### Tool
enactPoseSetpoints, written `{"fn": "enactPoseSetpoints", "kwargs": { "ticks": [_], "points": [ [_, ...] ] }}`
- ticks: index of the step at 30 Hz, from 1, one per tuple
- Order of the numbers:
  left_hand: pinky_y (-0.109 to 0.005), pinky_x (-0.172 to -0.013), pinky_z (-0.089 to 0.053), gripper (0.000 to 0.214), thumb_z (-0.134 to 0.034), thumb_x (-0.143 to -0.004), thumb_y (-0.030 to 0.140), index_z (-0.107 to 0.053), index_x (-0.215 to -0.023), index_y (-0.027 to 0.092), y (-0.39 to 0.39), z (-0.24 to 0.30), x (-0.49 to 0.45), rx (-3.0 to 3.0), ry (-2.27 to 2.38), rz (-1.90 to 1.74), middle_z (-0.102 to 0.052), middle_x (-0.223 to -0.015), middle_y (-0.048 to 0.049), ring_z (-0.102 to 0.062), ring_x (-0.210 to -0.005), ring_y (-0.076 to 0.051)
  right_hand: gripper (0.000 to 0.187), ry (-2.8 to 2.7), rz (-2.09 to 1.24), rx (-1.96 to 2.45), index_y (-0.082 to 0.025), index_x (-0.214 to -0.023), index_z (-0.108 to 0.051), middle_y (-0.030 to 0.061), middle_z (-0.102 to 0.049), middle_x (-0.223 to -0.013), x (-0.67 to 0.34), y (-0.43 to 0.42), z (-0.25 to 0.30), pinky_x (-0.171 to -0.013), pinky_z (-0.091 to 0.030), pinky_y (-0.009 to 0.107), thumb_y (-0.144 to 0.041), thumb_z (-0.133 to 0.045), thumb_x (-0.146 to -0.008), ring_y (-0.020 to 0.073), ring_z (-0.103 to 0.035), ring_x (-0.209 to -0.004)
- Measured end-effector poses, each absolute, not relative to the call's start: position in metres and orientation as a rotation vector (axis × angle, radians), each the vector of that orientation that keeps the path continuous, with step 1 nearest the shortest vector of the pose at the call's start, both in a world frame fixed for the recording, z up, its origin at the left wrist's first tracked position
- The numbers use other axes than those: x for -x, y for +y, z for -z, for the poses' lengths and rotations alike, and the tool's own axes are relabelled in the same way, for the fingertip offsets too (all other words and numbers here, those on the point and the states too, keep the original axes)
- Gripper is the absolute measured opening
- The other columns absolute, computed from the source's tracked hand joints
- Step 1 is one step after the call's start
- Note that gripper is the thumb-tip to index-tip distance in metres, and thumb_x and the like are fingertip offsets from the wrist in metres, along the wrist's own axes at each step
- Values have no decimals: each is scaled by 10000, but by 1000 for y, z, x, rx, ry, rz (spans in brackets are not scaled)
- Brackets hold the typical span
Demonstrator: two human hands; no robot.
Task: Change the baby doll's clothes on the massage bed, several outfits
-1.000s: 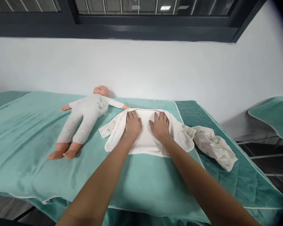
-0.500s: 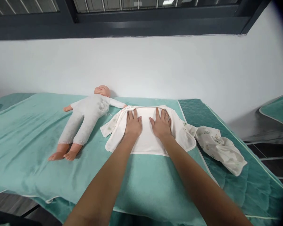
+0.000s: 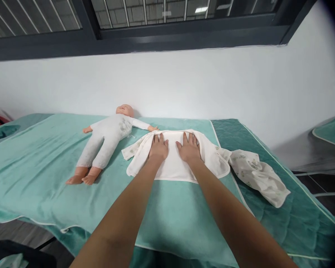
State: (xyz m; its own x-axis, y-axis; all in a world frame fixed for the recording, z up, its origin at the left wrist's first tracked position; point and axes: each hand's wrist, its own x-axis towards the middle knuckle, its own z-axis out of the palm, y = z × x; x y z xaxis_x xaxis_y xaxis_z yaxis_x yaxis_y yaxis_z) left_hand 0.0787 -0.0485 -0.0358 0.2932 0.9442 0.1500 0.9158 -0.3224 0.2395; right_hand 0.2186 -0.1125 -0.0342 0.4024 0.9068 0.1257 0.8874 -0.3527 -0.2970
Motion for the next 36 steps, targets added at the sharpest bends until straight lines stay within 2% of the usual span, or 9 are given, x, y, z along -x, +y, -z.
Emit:
{"fn": "enactPoseSetpoints", "kwargs": {
  "ticks": [6,14,18,23,26,29,32,36],
  "points": [
    [-487,-1244,-227,649,-283,-1010,402,-287,-1562,60,-41,25,-81,-2440,1770,-403,-298,-1618,-225,-225,-1535,-321,714,-1564,-108,2346,-158,-1611,-180,158,-139,-1673,-221,-107,27,-1203,-212,521,-536,-261,-1011,343,-169,-1527],
    [-499,-1245,-206,650,-266,-1016,419,-282,-1573,85,-33,33,-82,-2461,1755,-468,-294,-1616,-233,-229,-1527,-355,708,-1578,-68,2309,-130,-1594,-237,181,-178,-1659,-228,-98,35,-1205,-211,503,-527,-275,-1009,359,-196,-1516],
    [-499,-1241,-224,644,-251,-1016,423,-298,-1572,102,-33,36,-83,-2430,1764,-441,-304,-1618,-213,-251,-1519,-357,706,-1586,-124,2326,-100,-1581,-269,198,-245,-1633,-229,-95,39,-1211,-207,478,-512,-270,-1008,357,-230,-1506],
    [-494,-1251,-204,630,-269,-1013,396,-332,-1547,68,-29,39,-85,-2466,1734,-409,-329,-1617,-183,-210,-1538,-318,728,-1562,-155,2321,-61,-1580,-253,202,-245,-1634,-230,-92,41,-1213,-204,467,-513,-264,-1009,363,-236,-1502],
    [-491,-1248,-214,634,-276,-1011,397,-342,-1541,57,-29,39,-85,-2458,1744,-416,-329,-1611,-202,-231,-1532,-321,685,-1585,-36,2309,-18,-1542,-317,242,-321,-1590,-225,-96,39,-1192,-241,467,-457,-292,-1017,362,-287,-1478],
    [-495,-1242,-228,615,-276,-1011,399,-380,-1528,84,-32,37,-83,-2448,1752,-450,-352,-1601,-199,-261,-1522,-319,545,-1673,124,2221,-20,-1452,-451,257,-382,-1552,-215,-104,34,-1170,-265,476,-326,-333,-1016,354,-326,-1456],
    [-513,-1231,-249,585,-285,-1010,406,-434,-1499,122,-34,35,-82,-2453,1732,-497,-415,-1571,-175,-288,-1513,-307,433,-1849,76,2011,-75,-1331,-580,197,-479,-1506,-213,-113,27,-1174,-279,449,-267,-370,-1005,309,-376,-1435],
    [-533,-1220,-272,538,-294,-1007,396,-499,-1453,176,-33,36,-82,-2460,1697,-535,-466,-1546,-133,-316,-1498,-294,419,-1834,10,1854,-183,-1327,-590,89,-575,-1436,-244,-124,14,-1122,-377,322,-323,-336,-1025,193,-515,-1323]
  ]
}}
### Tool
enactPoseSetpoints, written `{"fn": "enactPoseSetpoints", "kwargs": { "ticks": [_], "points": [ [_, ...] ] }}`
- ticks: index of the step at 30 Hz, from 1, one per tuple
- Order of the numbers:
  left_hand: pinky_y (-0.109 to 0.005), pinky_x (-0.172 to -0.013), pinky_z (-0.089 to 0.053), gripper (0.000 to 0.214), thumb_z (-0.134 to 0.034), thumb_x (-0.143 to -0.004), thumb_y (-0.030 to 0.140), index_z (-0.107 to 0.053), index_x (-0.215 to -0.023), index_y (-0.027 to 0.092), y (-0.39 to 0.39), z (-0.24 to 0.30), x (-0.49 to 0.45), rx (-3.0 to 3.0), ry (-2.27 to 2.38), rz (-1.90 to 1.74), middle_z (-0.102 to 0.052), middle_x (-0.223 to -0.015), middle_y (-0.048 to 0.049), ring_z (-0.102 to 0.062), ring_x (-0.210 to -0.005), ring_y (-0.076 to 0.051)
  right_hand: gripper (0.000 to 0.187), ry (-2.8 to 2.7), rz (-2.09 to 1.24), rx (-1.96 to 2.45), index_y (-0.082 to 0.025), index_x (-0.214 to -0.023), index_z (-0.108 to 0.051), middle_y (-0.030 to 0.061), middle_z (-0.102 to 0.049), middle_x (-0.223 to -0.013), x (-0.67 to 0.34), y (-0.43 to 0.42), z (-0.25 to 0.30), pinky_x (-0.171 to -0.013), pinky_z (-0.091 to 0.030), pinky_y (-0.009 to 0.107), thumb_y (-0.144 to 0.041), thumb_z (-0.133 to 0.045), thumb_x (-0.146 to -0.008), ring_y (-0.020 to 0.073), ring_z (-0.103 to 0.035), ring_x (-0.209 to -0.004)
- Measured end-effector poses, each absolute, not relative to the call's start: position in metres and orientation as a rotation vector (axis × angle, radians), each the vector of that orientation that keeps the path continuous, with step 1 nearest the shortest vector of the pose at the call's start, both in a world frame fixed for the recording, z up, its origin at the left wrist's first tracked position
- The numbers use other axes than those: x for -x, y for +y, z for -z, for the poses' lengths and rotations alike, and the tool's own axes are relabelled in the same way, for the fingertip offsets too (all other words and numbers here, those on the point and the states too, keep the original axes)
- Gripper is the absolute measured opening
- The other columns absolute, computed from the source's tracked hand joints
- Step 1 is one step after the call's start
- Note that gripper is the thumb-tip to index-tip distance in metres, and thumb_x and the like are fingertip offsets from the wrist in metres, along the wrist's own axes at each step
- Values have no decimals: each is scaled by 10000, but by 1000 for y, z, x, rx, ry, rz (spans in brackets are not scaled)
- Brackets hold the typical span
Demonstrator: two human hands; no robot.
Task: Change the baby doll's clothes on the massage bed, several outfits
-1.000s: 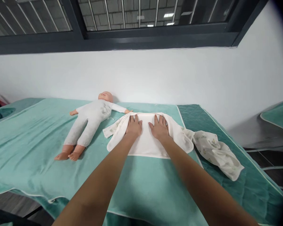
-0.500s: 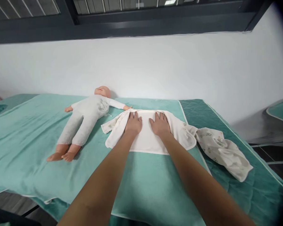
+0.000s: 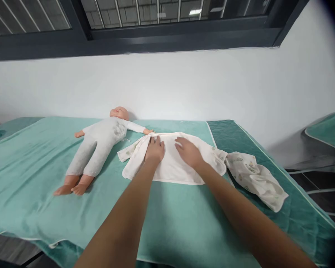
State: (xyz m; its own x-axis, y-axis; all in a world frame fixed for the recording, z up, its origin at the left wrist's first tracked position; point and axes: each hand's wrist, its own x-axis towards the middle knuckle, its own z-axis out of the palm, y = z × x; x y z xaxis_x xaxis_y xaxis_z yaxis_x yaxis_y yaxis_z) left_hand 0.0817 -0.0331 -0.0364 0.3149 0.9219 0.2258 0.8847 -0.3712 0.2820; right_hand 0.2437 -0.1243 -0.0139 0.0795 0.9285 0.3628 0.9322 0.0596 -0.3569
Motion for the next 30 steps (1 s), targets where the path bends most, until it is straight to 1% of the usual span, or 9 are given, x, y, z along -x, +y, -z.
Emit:
{"fn": "enactPoseSetpoints", "kwargs": {
  "ticks": [3,6,8,11,14,19,23,27,30],
  "points": [
    [-530,-1221,-277,529,-317,-1000,375,-506,-1448,167,-31,38,-82,-2448,1701,-544,-462,-1550,-127,-312,-1498,-302,386,-1557,108,1810,-163,-1233,-637,115,-599,-1383,-295,-136,10,-1106,-387,358,-333,-397,-983,232,-526,-1295],
    [-523,-1221,-281,532,-332,-995,363,-490,-1462,161,-31,38,-83,-2433,1718,-548,-452,-1558,-126,-309,-1498,-306,342,-1359,107,2038,-162,-1119,-677,135,-671,-1205,-348,-153,15,-966,-452,379,-356,-474,-923,264,-603,-1117],
    [-524,-1216,-289,544,-334,-995,367,-477,-1473,150,-32,36,-83,-2418,1738,-550,-430,-1569,-142,-320,-1491,-319,346,-1339,0,2197,-183,-964,-694,118,-704,-1033,-375,-166,21,-826,-468,354,-458,-490,-914,254,-630,-962],
    [-518,-1194,-326,564,-335,-995,382,-459,-1488,136,-34,34,-83,-2398,1759,-548,-398,-1581,-172,-345,-1476,-335,483,-1397,-239,2333,-219,-791,-664,66,-686,-781,-398,-183,26,-618,-408,315,-664,-495,-870,219,-601,-705],
    [-515,-1187,-338,562,-337,-996,381,-463,-1486,137,-34,34,-83,-2395,1761,-546,-400,-1577,-180,-352,-1472,-335,477,-1519,-394,2278,-224,-749,-655,52,-676,-736,-409,-189,28,-567,-369,299,-688,-565,-817,205,-581,-646],
    [-507,-1210,-311,523,-356,-993,378,-502,-1455,180,-35,34,-83,-2394,1752,-556,-445,-1560,-125,-333,-1484,-303,342,-1241,-172,2193,-217,-818,-653,66,-691,-832,-419,-179,31,-671,-415,320,-549,-577,-852,228,-611,-771],
    [-494,-1217,-295,545,-341,-996,380,-489,-1465,146,-36,32,-84,-2382,1765,-556,-405,-1576,-159,-335,-1481,-323,330,-965,-42,2198,-185,-994,-665,130,-698,-988,-420,-170,36,-796,-457,372,-474,-577,-862,281,-629,-923],
    [-511,-1218,-285,537,-347,-994,384,-495,-1456,153,-37,31,-84,-2368,1761,-577,-379,-1588,-165,-334,-1481,-328,408,-1081,186,2165,-116,-1187,-631,215,-617,-1238,-409,-170,42,-968,-437,435,-324,-575,-841,327,-563,-1159],
    [-514,-1213,-292,526,-358,-994,384,-503,-1442,149,-35,34,-83,-2366,1750,-597,-381,-1587,-169,-336,-1479,-323,407,-1280,349,2015,-115,-1241,-608,202,-582,-1312,-394,-176,42,-1070,-386,434,-267,-524,-873,303,-500,-1257]
  ]
}}
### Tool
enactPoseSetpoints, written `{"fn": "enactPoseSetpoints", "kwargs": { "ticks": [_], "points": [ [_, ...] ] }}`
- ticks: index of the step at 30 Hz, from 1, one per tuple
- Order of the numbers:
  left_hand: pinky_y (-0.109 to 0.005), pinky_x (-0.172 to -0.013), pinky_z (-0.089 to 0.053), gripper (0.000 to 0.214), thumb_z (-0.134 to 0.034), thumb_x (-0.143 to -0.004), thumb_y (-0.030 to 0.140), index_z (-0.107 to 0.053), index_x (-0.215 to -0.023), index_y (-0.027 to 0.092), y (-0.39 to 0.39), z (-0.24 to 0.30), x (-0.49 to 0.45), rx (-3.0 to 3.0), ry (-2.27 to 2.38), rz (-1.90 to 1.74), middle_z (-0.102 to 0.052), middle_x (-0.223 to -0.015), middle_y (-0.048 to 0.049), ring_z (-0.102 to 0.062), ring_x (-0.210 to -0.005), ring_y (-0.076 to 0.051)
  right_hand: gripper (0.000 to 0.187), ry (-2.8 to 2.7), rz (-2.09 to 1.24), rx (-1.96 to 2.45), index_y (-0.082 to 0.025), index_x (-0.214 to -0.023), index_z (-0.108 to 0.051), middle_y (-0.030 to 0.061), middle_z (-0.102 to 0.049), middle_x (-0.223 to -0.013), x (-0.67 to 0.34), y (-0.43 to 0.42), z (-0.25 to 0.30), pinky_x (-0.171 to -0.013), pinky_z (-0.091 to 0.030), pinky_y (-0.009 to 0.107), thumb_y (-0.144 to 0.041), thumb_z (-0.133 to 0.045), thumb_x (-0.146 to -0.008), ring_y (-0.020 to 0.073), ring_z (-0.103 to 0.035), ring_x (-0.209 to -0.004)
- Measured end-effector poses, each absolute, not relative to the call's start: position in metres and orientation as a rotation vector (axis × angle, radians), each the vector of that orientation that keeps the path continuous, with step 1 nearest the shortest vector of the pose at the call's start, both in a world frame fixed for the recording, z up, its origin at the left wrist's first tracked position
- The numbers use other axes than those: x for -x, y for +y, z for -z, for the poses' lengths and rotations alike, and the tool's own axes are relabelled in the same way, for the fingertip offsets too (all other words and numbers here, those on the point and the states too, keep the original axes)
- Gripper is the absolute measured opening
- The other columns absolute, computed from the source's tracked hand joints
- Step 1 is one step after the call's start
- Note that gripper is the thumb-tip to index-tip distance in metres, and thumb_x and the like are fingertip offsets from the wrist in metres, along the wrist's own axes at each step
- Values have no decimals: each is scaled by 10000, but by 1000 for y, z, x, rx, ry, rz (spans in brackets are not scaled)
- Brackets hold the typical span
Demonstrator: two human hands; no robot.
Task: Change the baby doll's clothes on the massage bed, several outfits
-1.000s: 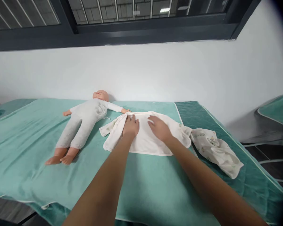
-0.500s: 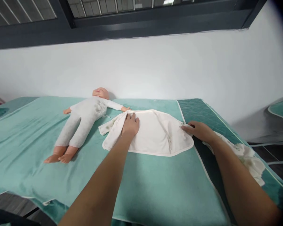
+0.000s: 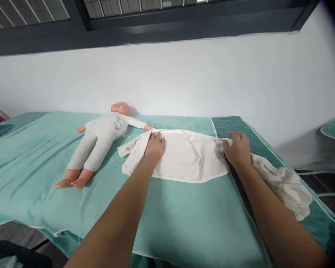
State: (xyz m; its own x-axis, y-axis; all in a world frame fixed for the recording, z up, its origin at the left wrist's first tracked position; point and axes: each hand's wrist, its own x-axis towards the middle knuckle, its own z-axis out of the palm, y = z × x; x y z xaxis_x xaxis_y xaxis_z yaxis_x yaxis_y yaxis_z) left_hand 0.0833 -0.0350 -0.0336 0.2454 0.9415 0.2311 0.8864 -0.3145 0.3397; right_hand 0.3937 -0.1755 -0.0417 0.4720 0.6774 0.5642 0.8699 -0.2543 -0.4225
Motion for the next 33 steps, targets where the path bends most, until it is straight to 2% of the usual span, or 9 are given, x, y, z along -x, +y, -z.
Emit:
{"fn": "enactPoseSetpoints", "kwargs": {
  "ticks": [3,7,9,12,14,21,25,28,33],
  "points": [
    [-486,-1218,-296,508,-373,-992,379,-511,-1427,155,-34,36,-83,-2375,1747,-614,-409,-1572,-156,-334,-1480,-304,347,-1452,333,1768,-159,-1215,-620,149,-595,-1320,-371,-182,35,-1111,-385,402,-301,-474,-934,254,-505,-1277],
    [-471,-1215,-306,484,-380,-991,362,-528,-1399,149,-38,34,-84,-2380,1761,-641,-412,-1562,-162,-369,-1457,-310,368,-1588,207,1637,-189,-1268,-600,121,-546,-1431,-330,-178,18,-1145,-384,428,-350,-445,-975,239,-477,-1348],
    [-465,-1202,-323,455,-372,-993,340,-558,-1355,138,-40,33,-84,-2410,1760,-673,-411,-1551,-172,-407,-1429,-319,450,-1670,108,1682,-171,-1347,-560,131,-484,-1508,-313,-167,11,-1163,-370,451,-406,-452,-979,262,-421,-1408],
    [-450,-1175,-354,392,-372,-992,295,-608,-1256,130,-42,33,-84,-2449,1746,-729,-443,-1511,-181,-462,-1380,-315,614,-1768,-6,1834,-88,-1454,-469,179,-369,-1589,-298,-142,13,-1196,-322,473,-484,-426,-988,308,-328,-1476],
    [-453,-1155,-369,358,-381,-988,270,-621,-1209,123,-42,34,-84,-2453,1732,-764,-471,-1475,-195,-491,-1347,-315,639,-1799,-21,1967,-61,-1491,-421,188,-332,-1607,-296,-128,23,-1214,-278,491,-476,-377,-1006,318,-292,-1497],
    [-389,-1059,-436,250,-406,-966,169,-638,-1054,146,-43,34,-81,-2527,1589,-819,-635,-1247,-159,-583,-1200,-264,621,-1853,12,2200,-134,-1536,-371,117,-301,-1634,-297,-120,49,-1222,-243,497,-480,-289,-1028,274,-264,-1516],
    [-385,-961,-486,258,-414,-969,168,-640,-1093,156,-46,32,-80,-2527,1524,-866,-704,-1100,-129,-644,-1073,-257,620,-1836,11,2206,-149,-1533,-374,106,-307,-1633,-297,-121,48,-1224,-242,491,-492,-288,-1024,265,-275,-1513],
    [-361,-910,-510,267,-424,-987,215,-633,-1151,191,-59,27,-77,-2521,1482,-919,-723,-1093,-93,-670,-1021,-233,621,-1834,14,2187,-151,-1526,-386,105,-329,-1625,-298,-121,50,-1223,-249,480,-497,-276,-1023,259,-292,-1506],
    [-308,-941,-513,262,-421,-993,204,-623,-1159,225,-110,18,-42,-2409,1123,-1380,-723,-1114,-52,-660,-1055,-172,633,-1842,46,2212,-165,-1518,-404,95,-348,-1617,-300,-119,58,-1216,-269,489,-527,-266,-1016,269,-315,-1494]
  ]
}}
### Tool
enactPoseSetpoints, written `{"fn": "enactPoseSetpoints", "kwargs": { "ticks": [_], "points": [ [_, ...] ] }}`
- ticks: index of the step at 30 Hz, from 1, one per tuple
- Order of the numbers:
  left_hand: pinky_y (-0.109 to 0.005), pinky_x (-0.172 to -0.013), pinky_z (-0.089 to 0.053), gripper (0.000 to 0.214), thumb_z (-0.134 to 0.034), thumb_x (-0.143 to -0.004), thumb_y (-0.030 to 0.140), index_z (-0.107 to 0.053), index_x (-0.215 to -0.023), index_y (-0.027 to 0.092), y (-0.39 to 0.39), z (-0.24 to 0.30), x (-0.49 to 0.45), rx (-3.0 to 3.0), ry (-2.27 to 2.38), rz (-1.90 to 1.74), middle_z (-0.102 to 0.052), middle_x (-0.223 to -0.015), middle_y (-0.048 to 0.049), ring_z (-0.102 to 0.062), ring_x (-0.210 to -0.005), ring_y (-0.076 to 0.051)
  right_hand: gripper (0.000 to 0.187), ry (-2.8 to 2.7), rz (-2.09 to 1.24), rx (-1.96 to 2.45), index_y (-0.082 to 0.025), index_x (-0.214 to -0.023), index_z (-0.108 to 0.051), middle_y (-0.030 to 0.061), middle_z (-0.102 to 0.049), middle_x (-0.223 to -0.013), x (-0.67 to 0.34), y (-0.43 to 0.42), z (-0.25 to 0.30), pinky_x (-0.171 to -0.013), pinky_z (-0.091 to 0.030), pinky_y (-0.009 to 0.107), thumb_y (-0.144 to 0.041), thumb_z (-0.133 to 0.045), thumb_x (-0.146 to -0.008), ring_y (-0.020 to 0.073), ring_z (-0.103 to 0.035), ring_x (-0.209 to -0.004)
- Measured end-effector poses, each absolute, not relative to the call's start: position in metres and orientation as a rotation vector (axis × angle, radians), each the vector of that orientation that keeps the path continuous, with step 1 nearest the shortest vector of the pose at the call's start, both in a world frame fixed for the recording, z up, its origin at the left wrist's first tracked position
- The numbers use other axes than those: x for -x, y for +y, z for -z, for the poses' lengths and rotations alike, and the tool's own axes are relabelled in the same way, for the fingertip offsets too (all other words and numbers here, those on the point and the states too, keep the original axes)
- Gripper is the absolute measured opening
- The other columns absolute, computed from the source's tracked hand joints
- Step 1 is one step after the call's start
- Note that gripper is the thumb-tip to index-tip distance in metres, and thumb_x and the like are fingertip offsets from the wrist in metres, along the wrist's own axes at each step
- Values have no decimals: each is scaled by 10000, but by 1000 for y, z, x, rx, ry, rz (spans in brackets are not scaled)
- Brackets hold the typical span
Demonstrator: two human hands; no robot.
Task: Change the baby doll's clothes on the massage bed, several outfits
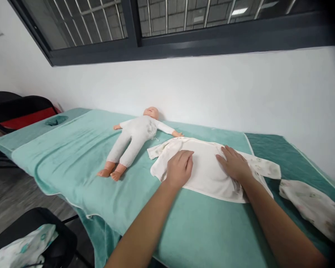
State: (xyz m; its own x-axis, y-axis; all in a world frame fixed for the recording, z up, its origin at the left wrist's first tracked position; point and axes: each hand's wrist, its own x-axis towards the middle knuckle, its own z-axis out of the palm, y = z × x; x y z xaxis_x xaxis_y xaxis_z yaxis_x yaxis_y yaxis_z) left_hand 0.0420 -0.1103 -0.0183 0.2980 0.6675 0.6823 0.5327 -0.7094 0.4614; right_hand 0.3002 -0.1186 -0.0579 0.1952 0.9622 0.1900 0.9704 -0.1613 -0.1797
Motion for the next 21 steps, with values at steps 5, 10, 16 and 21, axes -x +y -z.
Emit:
{"fn": "enactPoseSetpoints", "kwargs": {
  "ticks": [5,10,16,21],
  "points": [
    [-386,-988,-482,258,-460,-968,224,-667,-1123,224,-139,22,45,-2215,1569,-1492,-703,-1124,-75,-620,-1094,-229,634,-1897,85,2234,-152,-1521,-389,108,-341,-1619,-298,-119,58,-1208,-284,492,-516,-240,-1023,269,-311,-1495],
    [-463,-929,-486,401,-509,-948,407,-659,-1273,226,-113,24,90,-1978,1989,-1051,-709,-1089,-108,-626,-1032,-306,629,-1894,118,2325,-141,-1527,-372,137,-286,-1638,-287,-123,46,-1189,-284,552,-500,-243,-1027,312,-271,-1508],
    [-425,-850,-516,314,-536,-933,340,-725,-1169,254,-74,14,84,-1977,2000,-971,-727,-1100,-86,-672,-999,-306,589,-2035,60,2014,-115,-1485,-414,173,-304,-1622,-222,-112,3,-1162,-344,504,-454,-378,-1005,330,-327,-1477],
    [-385,-974,-504,409,-396,-937,100,-672,-1219,207,-68,23,81,-2132,1942,-1362,-593,-1359,-89,-584,-1221,-252,372,-1945,-235,1700,-275,-1342,-547,39,-567,-1424,-145,-67,-8,-889,-527,354,-330,-410,-1001,218,-644,-1110]
  ]
}}
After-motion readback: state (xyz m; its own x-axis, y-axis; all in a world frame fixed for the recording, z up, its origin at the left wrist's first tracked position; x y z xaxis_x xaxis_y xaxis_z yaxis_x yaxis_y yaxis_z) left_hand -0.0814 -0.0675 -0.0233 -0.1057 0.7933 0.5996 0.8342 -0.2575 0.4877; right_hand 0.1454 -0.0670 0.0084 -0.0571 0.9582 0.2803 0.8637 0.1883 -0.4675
